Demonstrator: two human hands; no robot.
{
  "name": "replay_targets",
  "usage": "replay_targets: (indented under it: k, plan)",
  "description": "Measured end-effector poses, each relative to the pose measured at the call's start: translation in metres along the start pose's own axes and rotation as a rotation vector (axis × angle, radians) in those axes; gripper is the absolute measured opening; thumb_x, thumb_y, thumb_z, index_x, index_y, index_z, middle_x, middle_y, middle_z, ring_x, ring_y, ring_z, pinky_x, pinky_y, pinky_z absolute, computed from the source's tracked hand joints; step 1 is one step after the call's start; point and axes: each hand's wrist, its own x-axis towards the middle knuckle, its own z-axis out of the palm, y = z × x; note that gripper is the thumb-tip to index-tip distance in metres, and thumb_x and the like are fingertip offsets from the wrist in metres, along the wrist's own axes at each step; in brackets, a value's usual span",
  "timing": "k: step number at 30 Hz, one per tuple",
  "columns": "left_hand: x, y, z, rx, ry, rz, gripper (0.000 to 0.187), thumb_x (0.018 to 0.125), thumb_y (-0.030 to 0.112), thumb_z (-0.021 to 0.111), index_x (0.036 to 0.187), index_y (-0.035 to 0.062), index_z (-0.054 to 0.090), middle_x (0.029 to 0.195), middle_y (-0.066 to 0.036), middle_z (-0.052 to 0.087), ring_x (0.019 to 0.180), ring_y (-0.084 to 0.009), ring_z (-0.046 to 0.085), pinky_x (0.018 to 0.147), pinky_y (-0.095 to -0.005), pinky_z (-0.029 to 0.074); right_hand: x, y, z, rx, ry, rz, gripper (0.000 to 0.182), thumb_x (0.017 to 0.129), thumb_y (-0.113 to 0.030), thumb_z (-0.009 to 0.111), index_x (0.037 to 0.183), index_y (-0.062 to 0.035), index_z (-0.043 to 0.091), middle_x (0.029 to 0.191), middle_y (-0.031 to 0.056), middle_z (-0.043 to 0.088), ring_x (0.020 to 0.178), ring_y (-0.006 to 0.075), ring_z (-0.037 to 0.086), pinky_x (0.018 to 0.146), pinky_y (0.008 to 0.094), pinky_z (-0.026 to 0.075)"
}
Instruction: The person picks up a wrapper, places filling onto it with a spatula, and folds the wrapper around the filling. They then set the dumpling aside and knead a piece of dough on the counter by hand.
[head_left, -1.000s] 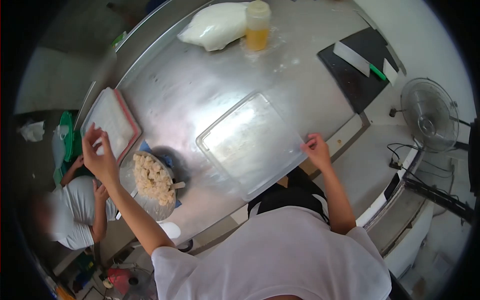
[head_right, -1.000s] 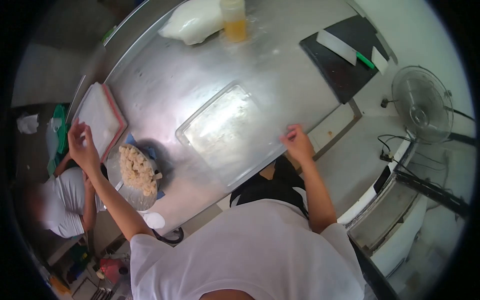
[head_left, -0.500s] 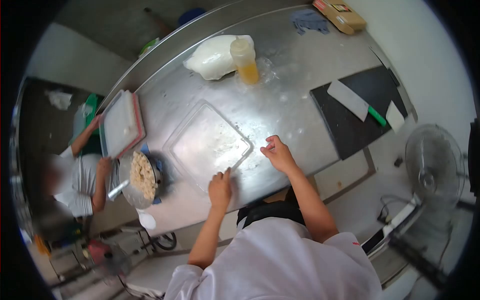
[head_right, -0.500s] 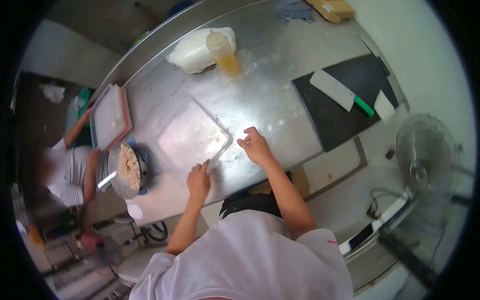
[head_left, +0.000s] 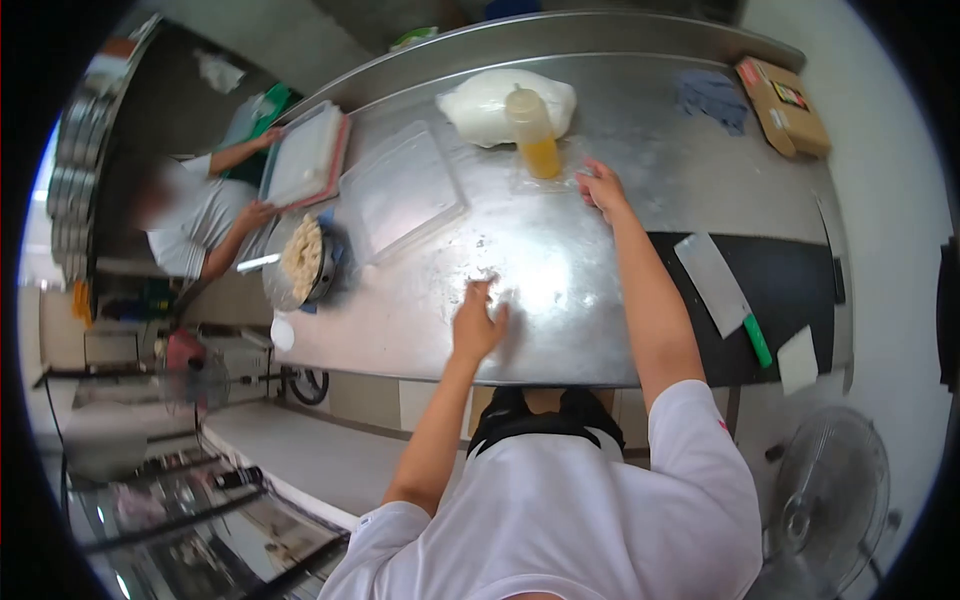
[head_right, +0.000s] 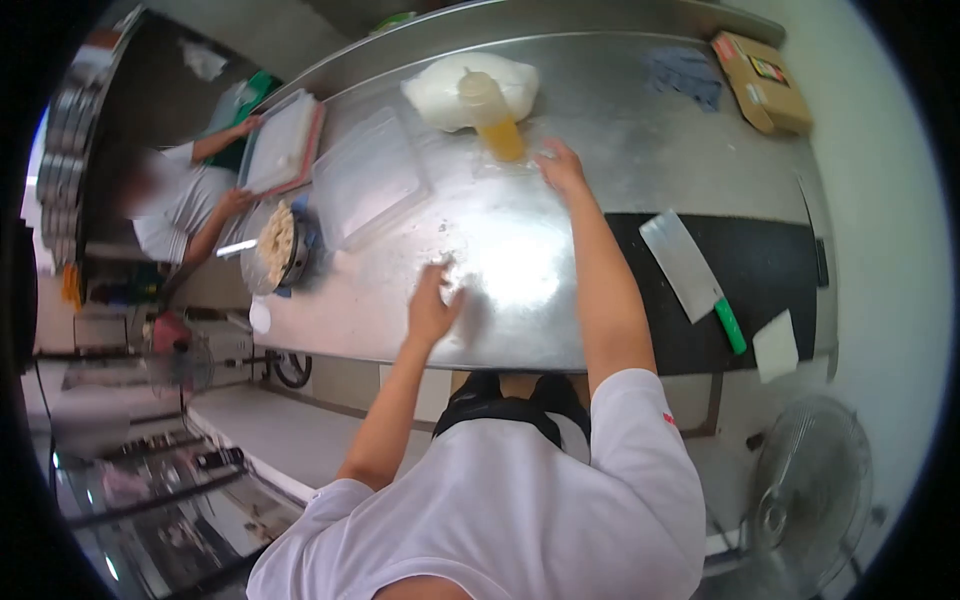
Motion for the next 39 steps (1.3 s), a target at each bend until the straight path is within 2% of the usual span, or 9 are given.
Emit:
replay_targets:
  k: [4,6,10,16,20,23,30,35,39]
  plan:
    - [-0.051,0.014,0.003,-0.123,-0.227,-0.114,0.045,0.080,0.010,0.072,0.123,0.0075,0.060,0.111,-0.012,0.061,0.089,-0.0274,0.066,0.077,-0.0390,0.053,0.033,0.029,0.019,0.044,-0.024,0.043,0.038,0.088,-0.015,0.068,0.124,-0.0077,0.064,0.097,0.0033,0.068,0.079,0.0158,0.062,0.068,0.0300,0.051]
    - [-0.054,0.004,0.010,-0.197,-0.177,-0.160,0.043,0.080,0.012,0.073,0.121,0.0059,0.061,0.109,-0.012,0.063,0.089,-0.0258,0.066,0.077,-0.0383,0.054,0.021,0.044,0.028,-0.112,0.299,-0.272,0.024,0.088,-0.019,0.068,0.106,-0.0024,0.072,0.097,0.0167,0.073,0.085,0.0253,0.069,0.076,0.0359,0.053]
    - [-0.006,-0.001,0.029,-0.442,-0.016,-0.292,0.042,0.081,0.019,0.077,0.116,0.0006,0.063,0.103,-0.012,0.068,0.088,-0.0226,0.067,0.077,-0.0374,0.054,-0.013,0.057,0.030,-0.272,0.377,-0.477,0.023,0.089,-0.019,0.067,0.103,-0.0017,0.073,0.100,0.0174,0.073,0.083,0.0255,0.071,0.076,0.0359,0.053]
    - [0.179,0.052,0.050,-0.413,0.420,-0.122,0.098,0.059,0.031,0.093,0.137,-0.0012,0.043,0.134,-0.019,0.050,0.115,-0.0331,0.057,0.093,-0.0423,0.050,-0.071,0.059,0.041,-0.257,0.376,-0.349,0.023,0.087,-0.020,0.070,0.098,-0.0004,0.074,0.090,0.0173,0.073,0.083,0.0266,0.072,0.079,0.0346,0.053]
    - [0.224,0.089,0.064,-0.321,0.391,-0.096,0.090,0.057,0.032,0.092,0.130,0.0016,0.050,0.124,-0.019,0.058,0.110,-0.0354,0.060,0.092,-0.0440,0.050,-0.108,0.077,0.037,-0.201,0.389,-0.273,0.022,0.088,-0.016,0.070,0.100,0.0019,0.073,0.090,0.0167,0.074,0.082,0.0223,0.071,0.079,0.0320,0.054]
    - [0.222,0.121,0.059,-0.458,0.135,-0.233,0.083,0.056,0.031,0.091,0.125,0.0036,0.053,0.117,-0.016,0.065,0.107,-0.0325,0.063,0.092,-0.0439,0.050,-0.140,0.085,0.029,-0.138,0.409,-0.204,0.021,0.088,-0.013,0.071,0.102,0.0024,0.073,0.090,0.0151,0.074,0.081,0.0191,0.071,0.079,0.0302,0.054]
    - [0.245,0.178,0.107,-0.662,0.171,0.085,0.069,0.057,0.027,0.090,0.115,0.0059,0.059,0.111,-0.014,0.068,0.104,-0.0307,0.066,0.090,-0.0417,0.051,-0.190,0.116,0.027,-0.172,0.445,-0.165,0.019,0.086,-0.012,0.071,0.101,-0.0006,0.073,0.088,0.0153,0.072,0.076,0.0217,0.069,0.073,0.0316,0.054]
    - [0.271,0.194,0.151,-0.644,0.056,0.128,0.076,0.055,0.028,0.093,0.120,0.0061,0.059,0.110,-0.014,0.069,0.103,-0.0294,0.067,0.090,-0.0404,0.052,-0.224,0.083,0.040,-0.506,0.429,-0.426,0.018,0.078,-0.004,0.072,0.096,-0.0036,0.072,0.095,0.0131,0.070,0.093,0.0313,0.063,0.081,0.0395,0.051]
    - [0.275,0.187,0.158,-0.524,0.028,0.087,0.084,0.054,0.040,0.093,0.122,0.0047,0.058,0.129,-0.019,0.058,0.123,-0.0354,0.053,0.099,-0.0452,0.045,-0.223,0.049,0.044,-0.493,0.463,-0.622,0.021,0.076,0.000,0.070,0.096,-0.0029,0.071,0.096,0.0138,0.069,0.094,0.0327,0.063,0.082,0.0398,0.051]
